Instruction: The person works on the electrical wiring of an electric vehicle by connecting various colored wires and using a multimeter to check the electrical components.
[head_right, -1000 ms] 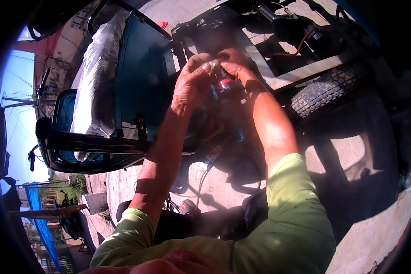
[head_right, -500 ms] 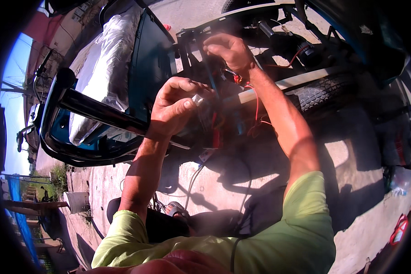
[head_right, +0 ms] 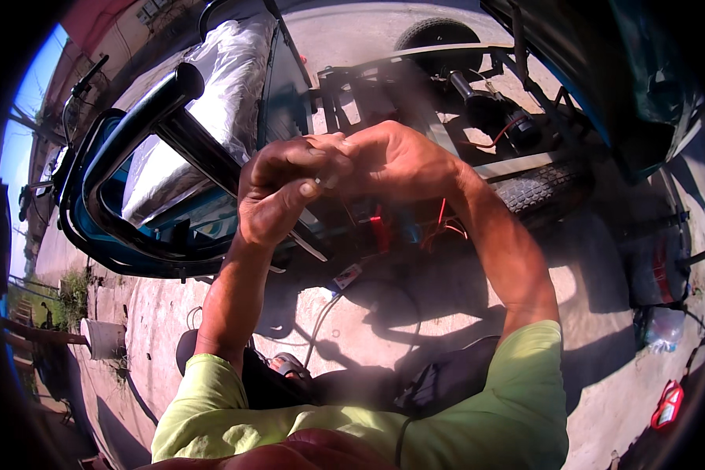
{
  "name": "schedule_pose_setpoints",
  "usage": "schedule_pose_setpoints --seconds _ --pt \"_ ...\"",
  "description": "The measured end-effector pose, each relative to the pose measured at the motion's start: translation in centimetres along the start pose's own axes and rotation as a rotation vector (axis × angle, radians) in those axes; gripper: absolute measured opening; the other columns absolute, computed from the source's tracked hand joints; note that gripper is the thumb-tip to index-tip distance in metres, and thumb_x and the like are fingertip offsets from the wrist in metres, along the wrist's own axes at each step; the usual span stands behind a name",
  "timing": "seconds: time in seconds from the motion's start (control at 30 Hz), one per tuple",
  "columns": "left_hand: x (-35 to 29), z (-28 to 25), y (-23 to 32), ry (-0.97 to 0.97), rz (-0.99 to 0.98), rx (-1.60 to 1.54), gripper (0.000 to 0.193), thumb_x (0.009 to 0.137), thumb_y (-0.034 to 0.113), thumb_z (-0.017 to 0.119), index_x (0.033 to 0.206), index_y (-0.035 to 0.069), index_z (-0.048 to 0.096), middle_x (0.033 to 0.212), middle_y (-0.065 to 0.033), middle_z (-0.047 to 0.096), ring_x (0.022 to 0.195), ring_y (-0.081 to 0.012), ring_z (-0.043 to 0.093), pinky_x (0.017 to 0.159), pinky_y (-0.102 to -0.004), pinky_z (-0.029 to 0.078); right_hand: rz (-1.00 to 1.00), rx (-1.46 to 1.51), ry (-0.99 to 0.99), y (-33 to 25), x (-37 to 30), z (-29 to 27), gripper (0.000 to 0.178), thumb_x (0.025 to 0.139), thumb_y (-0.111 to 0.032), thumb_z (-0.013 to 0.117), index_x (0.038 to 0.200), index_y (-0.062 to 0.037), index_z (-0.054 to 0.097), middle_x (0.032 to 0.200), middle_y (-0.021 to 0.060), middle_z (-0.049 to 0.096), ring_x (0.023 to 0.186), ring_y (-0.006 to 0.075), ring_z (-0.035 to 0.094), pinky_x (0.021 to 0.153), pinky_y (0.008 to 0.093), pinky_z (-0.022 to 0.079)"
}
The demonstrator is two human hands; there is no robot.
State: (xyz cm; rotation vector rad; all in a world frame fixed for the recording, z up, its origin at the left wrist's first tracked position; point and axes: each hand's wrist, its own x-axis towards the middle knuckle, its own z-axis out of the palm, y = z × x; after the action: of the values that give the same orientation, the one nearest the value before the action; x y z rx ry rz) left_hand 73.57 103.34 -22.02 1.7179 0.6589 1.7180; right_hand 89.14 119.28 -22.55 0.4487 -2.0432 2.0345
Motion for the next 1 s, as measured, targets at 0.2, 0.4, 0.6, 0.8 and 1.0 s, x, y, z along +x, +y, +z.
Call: schedule_pose_setpoints --seconds 0.2,0.4,0.6,0.8,1.0 --pt "-0.6 -1.0 0.9 0.141 -0.083 0.068 0.022 0.087 -0.001 0.066 0.109 -0.003 0.067 0.116 -0.0172 0.067 0.113 -0.0283 0.063 0.101 -0.0405 0.049 0.039 0.083 0.111 0.4 0.8 1.5 0.030 0.096 -0.024 0.070 0.109 0.0027 0.070 0.096 0.0039 0.069 0.091 0.0113 0.063 0.085 0.0302 0.051" --pt "-0.3 -1.4 1.3 0.180 -0.170 -0.007 0.016 0.095 0.005 0.061 0.110 0.000 0.063 0.115 -0.0179 0.065 0.113 -0.0302 0.063 0.099 -0.0402 0.050 0.068 0.147 0.097 0.6 0.6 1.1 0.031 0.097 -0.022 0.065 0.113 0.0034 0.068 0.095 0.0084 0.072 0.087 0.0140 0.068 0.082 0.0304 0.054" --pt "0.3 -0.8 0.5 0.275 -0.131 -0.016 0.010 0.093 0.001 0.061 0.103 0.000 0.062 0.110 -0.0157 0.066 0.100 -0.0228 0.066 0.090 -0.0381 0.054 0.106 0.158 0.111 -0.7 0.3 1.7 0.035 0.097 -0.023 0.063 0.116 0.0064 0.066 0.097 0.0124 0.072 0.087 0.0167 0.070 0.080 0.0302 0.055" --pt "-0.3 -2.2 -1.5 0.261 -0.167 -0.248 0.014 0.099 0.006 0.056 0.113 0.003 0.058 0.114 -0.0174 0.065 0.111 -0.0278 0.064 0.097 -0.0396 0.052 0.123 0.103 0.095 -1.4 0.1 1.9 0.041 0.099 -0.028 0.060 0.121 0.0066 0.064 0.098 0.0142 0.072 0.087 0.0171 0.070 0.080 0.0306 0.055" --pt "-0.3 -2.2 -2.0 0.258 -0.147 -0.321 0.014 0.099 0.003 0.055 0.113 0.000 0.058 0.114 -0.0164 0.066 0.109 -0.0262 0.065 0.096 -0.0374 0.052 0.128 0.106 0.145 -1.7 0.2 2.1 0.048 0.101 -0.037 0.052 0.116 0.0071 0.065 0.090 0.0129 0.071 0.079 0.0170 0.068 0.075 0.0298 0.053"
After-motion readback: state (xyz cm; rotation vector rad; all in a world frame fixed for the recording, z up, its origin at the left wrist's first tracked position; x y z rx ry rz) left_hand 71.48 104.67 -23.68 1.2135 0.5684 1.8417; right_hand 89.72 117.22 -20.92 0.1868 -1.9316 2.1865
